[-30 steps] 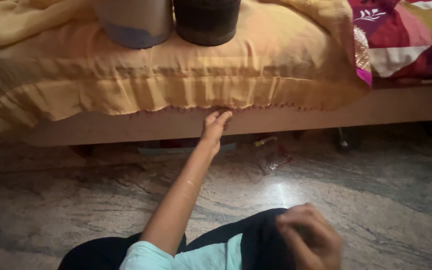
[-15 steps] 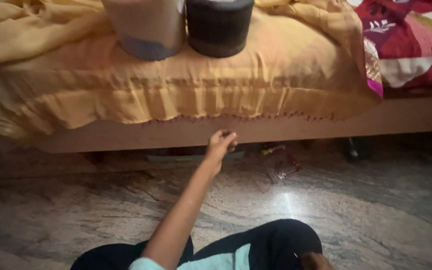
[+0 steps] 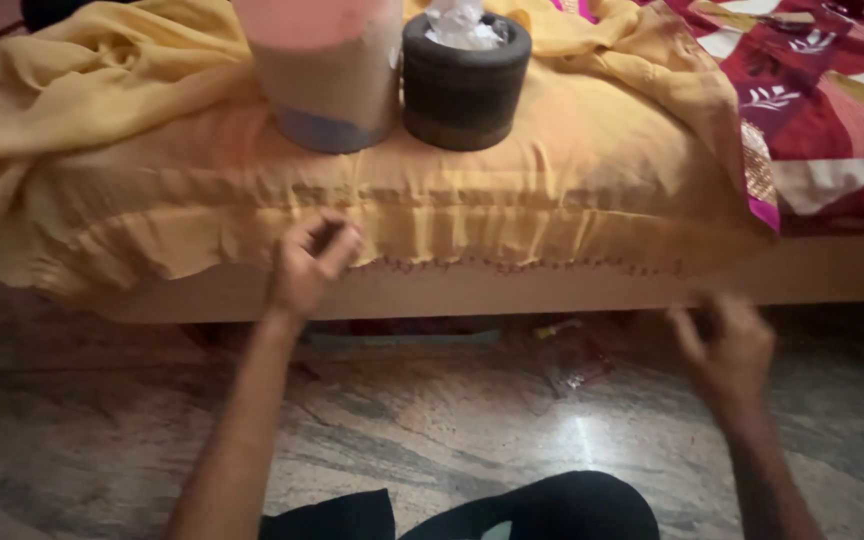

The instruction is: Repairing a loose thread or decorative element on a piece of fabric.

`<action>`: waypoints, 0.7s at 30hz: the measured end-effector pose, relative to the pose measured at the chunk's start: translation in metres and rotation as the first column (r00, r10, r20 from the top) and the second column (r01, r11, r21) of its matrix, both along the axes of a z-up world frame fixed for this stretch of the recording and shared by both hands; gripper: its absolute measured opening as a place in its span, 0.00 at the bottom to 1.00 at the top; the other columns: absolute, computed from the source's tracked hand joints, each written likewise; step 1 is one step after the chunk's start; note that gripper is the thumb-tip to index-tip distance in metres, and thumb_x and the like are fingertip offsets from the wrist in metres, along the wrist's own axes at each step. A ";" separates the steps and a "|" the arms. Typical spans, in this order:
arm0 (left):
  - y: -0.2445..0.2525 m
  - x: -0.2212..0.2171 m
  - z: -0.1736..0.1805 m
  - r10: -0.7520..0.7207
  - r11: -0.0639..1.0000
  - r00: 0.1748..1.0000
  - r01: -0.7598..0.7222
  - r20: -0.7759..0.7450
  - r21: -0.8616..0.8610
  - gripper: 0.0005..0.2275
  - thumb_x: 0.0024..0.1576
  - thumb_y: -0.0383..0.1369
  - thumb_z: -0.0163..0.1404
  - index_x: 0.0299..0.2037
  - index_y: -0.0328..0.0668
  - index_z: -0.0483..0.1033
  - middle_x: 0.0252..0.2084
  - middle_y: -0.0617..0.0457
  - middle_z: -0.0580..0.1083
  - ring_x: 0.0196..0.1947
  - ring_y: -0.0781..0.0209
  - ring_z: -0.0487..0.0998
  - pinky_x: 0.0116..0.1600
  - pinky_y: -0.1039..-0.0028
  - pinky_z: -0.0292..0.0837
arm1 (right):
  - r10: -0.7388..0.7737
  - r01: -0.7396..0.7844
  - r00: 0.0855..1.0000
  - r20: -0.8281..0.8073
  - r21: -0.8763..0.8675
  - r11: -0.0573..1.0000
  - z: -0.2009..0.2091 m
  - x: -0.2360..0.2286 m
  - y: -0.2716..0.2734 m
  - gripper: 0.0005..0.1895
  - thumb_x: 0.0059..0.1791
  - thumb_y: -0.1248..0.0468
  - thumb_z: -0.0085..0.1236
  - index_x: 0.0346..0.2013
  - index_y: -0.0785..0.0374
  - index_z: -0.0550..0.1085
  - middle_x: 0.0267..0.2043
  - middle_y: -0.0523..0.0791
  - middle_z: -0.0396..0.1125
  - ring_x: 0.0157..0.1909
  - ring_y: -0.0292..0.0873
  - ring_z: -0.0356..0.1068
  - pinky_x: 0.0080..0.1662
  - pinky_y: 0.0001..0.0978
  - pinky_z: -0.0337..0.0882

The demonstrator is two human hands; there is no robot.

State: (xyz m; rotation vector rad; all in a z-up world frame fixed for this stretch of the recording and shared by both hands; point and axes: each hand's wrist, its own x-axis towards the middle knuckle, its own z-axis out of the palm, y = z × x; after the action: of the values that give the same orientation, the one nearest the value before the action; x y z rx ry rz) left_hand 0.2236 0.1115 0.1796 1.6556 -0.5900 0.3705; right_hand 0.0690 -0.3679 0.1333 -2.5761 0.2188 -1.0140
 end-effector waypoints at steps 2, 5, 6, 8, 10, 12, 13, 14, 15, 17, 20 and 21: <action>0.018 0.018 0.018 0.068 0.995 0.996 -0.063 0.055 -0.073 0.04 0.64 0.28 0.54 0.43 0.35 0.79 0.36 0.56 0.78 0.35 0.71 0.76 0.42 0.79 0.73 | 0.054 -0.050 0.994 0.095 -0.040 0.998 0.026 0.042 -0.004 0.24 0.52 0.55 0.68 0.54 0.67 0.72 0.53 0.57 0.68 0.55 0.57 0.69 0.57 0.47 0.70; 0.040 0.036 0.042 0.210 0.971 0.971 -0.193 0.111 -0.141 0.05 0.64 0.29 0.55 0.46 0.36 0.77 0.38 0.56 0.77 0.36 0.71 0.76 0.43 0.78 0.73 | 0.024 -0.001 0.984 0.179 -0.129 0.992 0.044 0.114 -0.027 0.45 0.53 0.45 0.71 0.69 0.73 0.59 0.69 0.65 0.54 0.71 0.67 0.54 0.68 0.58 0.59; 0.046 0.042 0.050 0.275 0.957 0.954 -0.260 0.119 -0.132 0.07 0.62 0.29 0.56 0.48 0.35 0.76 0.39 0.54 0.77 0.37 0.69 0.75 0.44 0.76 0.72 | -0.070 0.100 0.982 0.175 -0.172 0.980 0.046 0.140 -0.037 0.60 0.52 0.38 0.73 0.77 0.76 0.50 0.76 0.71 0.42 0.79 0.73 0.42 0.73 0.66 0.50; 0.057 0.054 0.066 0.344 0.938 0.913 -0.344 0.218 -0.038 0.11 0.61 0.30 0.59 0.50 0.34 0.75 0.44 0.51 0.77 0.42 0.64 0.77 0.49 0.72 0.74 | -0.198 0.201 0.979 0.053 -0.068 0.977 0.064 0.165 -0.043 0.68 0.48 0.31 0.70 0.79 0.72 0.42 0.78 0.72 0.33 0.79 0.74 0.32 0.73 0.69 0.41; 0.071 0.079 0.072 0.393 0.902 0.863 -0.428 0.318 0.048 0.15 0.60 0.30 0.62 0.53 0.33 0.73 0.48 0.48 0.78 0.48 0.60 0.79 0.55 0.68 0.75 | -0.308 0.310 0.947 -0.088 0.019 0.950 0.079 0.182 -0.048 0.76 0.43 0.25 0.66 0.81 0.69 0.34 0.79 0.73 0.23 0.79 0.74 0.22 0.72 0.73 0.33; 0.085 0.118 0.068 0.342 0.887 0.857 -0.430 0.386 0.169 0.26 0.59 0.35 0.66 0.62 0.34 0.67 0.56 0.41 0.76 0.56 0.52 0.78 0.61 0.63 0.74 | -0.171 0.289 0.927 -0.335 0.345 0.893 0.095 0.191 -0.054 0.82 0.29 0.24 0.64 0.79 0.60 0.31 0.81 0.64 0.18 0.81 0.68 0.17 0.71 0.73 0.33; 0.086 0.135 0.072 0.333 0.893 0.864 -0.418 0.379 0.169 0.26 0.59 0.35 0.66 0.62 0.34 0.67 0.56 0.41 0.76 0.56 0.52 0.78 0.61 0.63 0.74 | -0.183 0.302 0.922 -0.340 0.340 0.891 0.091 0.196 -0.065 0.82 0.29 0.24 0.64 0.79 0.60 0.31 0.81 0.64 0.18 0.81 0.68 0.17 0.71 0.73 0.33; 0.088 0.153 0.076 0.259 0.887 0.898 -0.367 0.355 0.282 0.33 0.58 0.36 0.68 0.67 0.35 0.61 0.61 0.38 0.72 0.61 0.49 0.74 0.63 0.62 0.72 | -0.130 0.210 0.951 -0.279 0.280 0.937 0.087 0.202 -0.077 0.83 0.29 0.21 0.62 0.80 0.61 0.32 0.81 0.63 0.24 0.81 0.67 0.23 0.73 0.73 0.29; 0.090 0.169 0.080 0.186 0.866 0.927 -0.311 0.324 0.392 0.39 0.57 0.37 0.70 0.72 0.35 0.54 0.65 0.35 0.69 0.65 0.45 0.71 0.64 0.61 0.70 | -0.068 0.117 0.973 -0.221 0.214 0.970 0.082 0.207 -0.086 0.85 0.29 0.18 0.61 0.80 0.62 0.32 0.81 0.62 0.30 0.81 0.67 0.29 0.75 0.74 0.25; 0.078 0.173 0.086 0.088 0.938 0.987 -0.128 0.134 0.321 0.44 0.54 0.37 0.69 0.74 0.37 0.48 0.68 0.37 0.67 0.68 0.46 0.70 0.67 0.61 0.71 | -0.170 0.221 0.939 -0.299 0.148 0.964 0.109 0.202 -0.061 0.81 0.31 0.22 0.64 0.82 0.61 0.38 0.78 0.65 0.39 0.78 0.68 0.38 0.71 0.73 0.38; 0.070 0.175 0.084 -0.024 0.963 1.000 0.020 0.011 0.269 0.52 0.48 0.36 0.70 0.77 0.39 0.41 0.74 0.39 0.63 0.74 0.47 0.65 0.71 0.61 0.65 | -0.197 0.276 0.903 -0.383 0.164 0.947 0.142 0.211 -0.031 0.69 0.31 0.27 0.65 0.76 0.62 0.56 0.65 0.63 0.61 0.65 0.64 0.62 0.63 0.62 0.64; 0.068 0.175 0.080 -0.025 0.946 0.998 0.003 0.063 0.323 0.55 0.46 0.35 0.73 0.77 0.39 0.40 0.76 0.39 0.60 0.76 0.46 0.62 0.72 0.59 0.60 | -0.130 0.244 0.908 -0.397 0.253 0.936 0.149 0.215 -0.023 0.63 0.29 0.27 0.64 0.69 0.64 0.68 0.56 0.58 0.73 0.55 0.57 0.76 0.58 0.51 0.75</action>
State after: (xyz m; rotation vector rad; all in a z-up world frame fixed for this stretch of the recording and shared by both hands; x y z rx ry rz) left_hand 0.3984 0.1798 0.2593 1.9576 -0.7425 0.3323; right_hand 0.2842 -0.3905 0.2821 -2.4737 0.6807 -0.4830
